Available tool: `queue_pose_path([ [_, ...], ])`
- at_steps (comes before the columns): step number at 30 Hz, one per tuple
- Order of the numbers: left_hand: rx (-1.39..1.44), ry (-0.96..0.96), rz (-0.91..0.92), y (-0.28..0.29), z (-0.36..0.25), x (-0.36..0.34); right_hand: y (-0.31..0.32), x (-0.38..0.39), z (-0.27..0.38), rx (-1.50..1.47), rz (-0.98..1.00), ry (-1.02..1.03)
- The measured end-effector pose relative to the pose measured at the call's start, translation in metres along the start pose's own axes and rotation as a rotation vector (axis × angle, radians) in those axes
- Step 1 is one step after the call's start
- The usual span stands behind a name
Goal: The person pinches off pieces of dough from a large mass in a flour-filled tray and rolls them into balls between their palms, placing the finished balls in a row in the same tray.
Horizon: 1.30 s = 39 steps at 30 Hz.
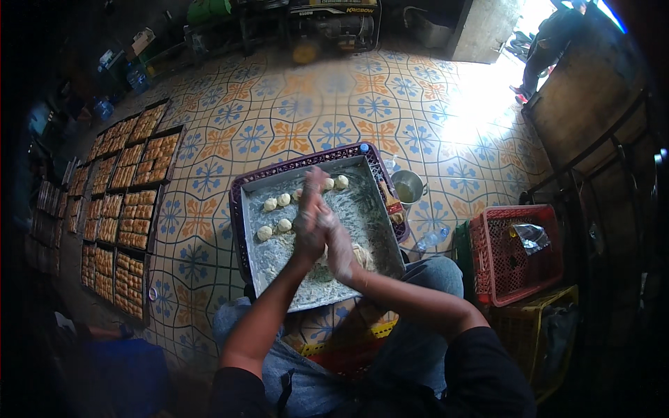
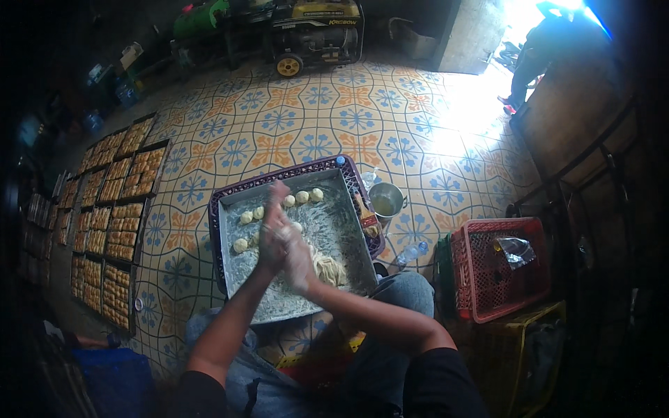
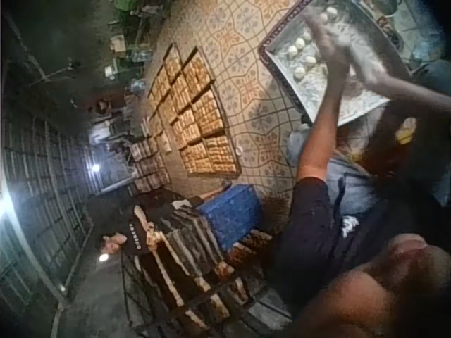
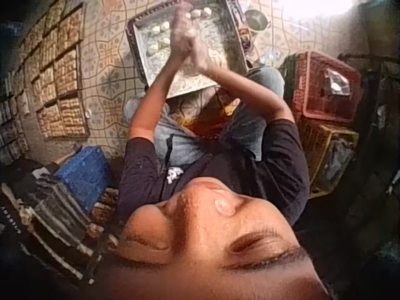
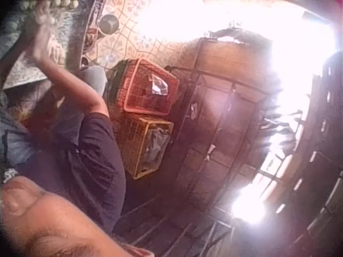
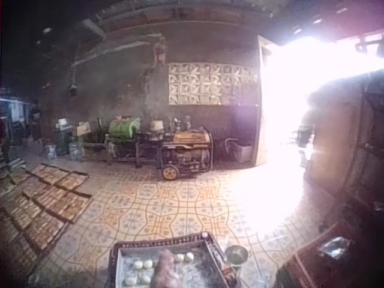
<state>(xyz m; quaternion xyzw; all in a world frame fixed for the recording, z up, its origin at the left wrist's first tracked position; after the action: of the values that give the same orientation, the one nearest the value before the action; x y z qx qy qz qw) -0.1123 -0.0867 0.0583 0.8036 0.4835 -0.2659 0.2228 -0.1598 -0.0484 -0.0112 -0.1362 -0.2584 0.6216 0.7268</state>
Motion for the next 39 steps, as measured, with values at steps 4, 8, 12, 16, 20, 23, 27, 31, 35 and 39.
queue_pose_path([
  [4,0.69,0.328,-0.292,-0.003,0.045,0.014,-0.042,0.036,0.062,0.931,-0.041,0.645],
  [8,0.96,0.657,-0.363,-0.046,0.031,0.063,-0.013,-0.003,0.094,1.065,-0.048,0.639],
  [12,1.407,0.104,-0.681,-0.065,0.021,0.04,-0.027,0.022,0.062,0.931,0.041,0.766],
  [16,1.565,-0.186,-0.806,-0.037,0.006,0.038,-0.064,0.055,0.067,1.14,0.332,0.947],
  [20,1.361,0.778,-0.501,-0.04,0.01,0.056,-0.041,0.017,0.078,1.062,0.152,0.917],
  [23,1.315,0.672,-0.177,-0.036,0.047,0.066,-0.039,0.015,0.047,1.002,0.124,0.718],
  [27,1.178,0.53,-0.174,-0.035,0.041,0.062,-0.014,-0.002,0.057,1.106,0.215,0.704],
  [31,1.228,0.765,-0.314,-0.037,0.02,0.054,-0.018,-0.001,0.071,1.048,0.148,0.747],
  [35,1.074,0.203,0.051,-0.017,-0.013,0.017,-0.062,0.059,0.047,1.114,0.328,1.065],
  [39,1.052,0.755,-0.325,-0.026,0.009,0.047,-0.023,0.009,0.068,1.047,0.188,0.837],
])
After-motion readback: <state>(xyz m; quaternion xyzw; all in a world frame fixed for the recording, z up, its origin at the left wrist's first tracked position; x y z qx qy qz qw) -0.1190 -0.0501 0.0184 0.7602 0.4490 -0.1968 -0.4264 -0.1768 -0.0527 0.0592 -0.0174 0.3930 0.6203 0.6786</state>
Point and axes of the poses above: each hand's wrist, its own x-axis away from the middle knuckle, its own y-axis out of the back of the hand, z = x × y, the point moved 8 cm from there along -x, towards the middle knuckle, and after that the axes turned 12 degrees about -y, right-handed, at the moved point
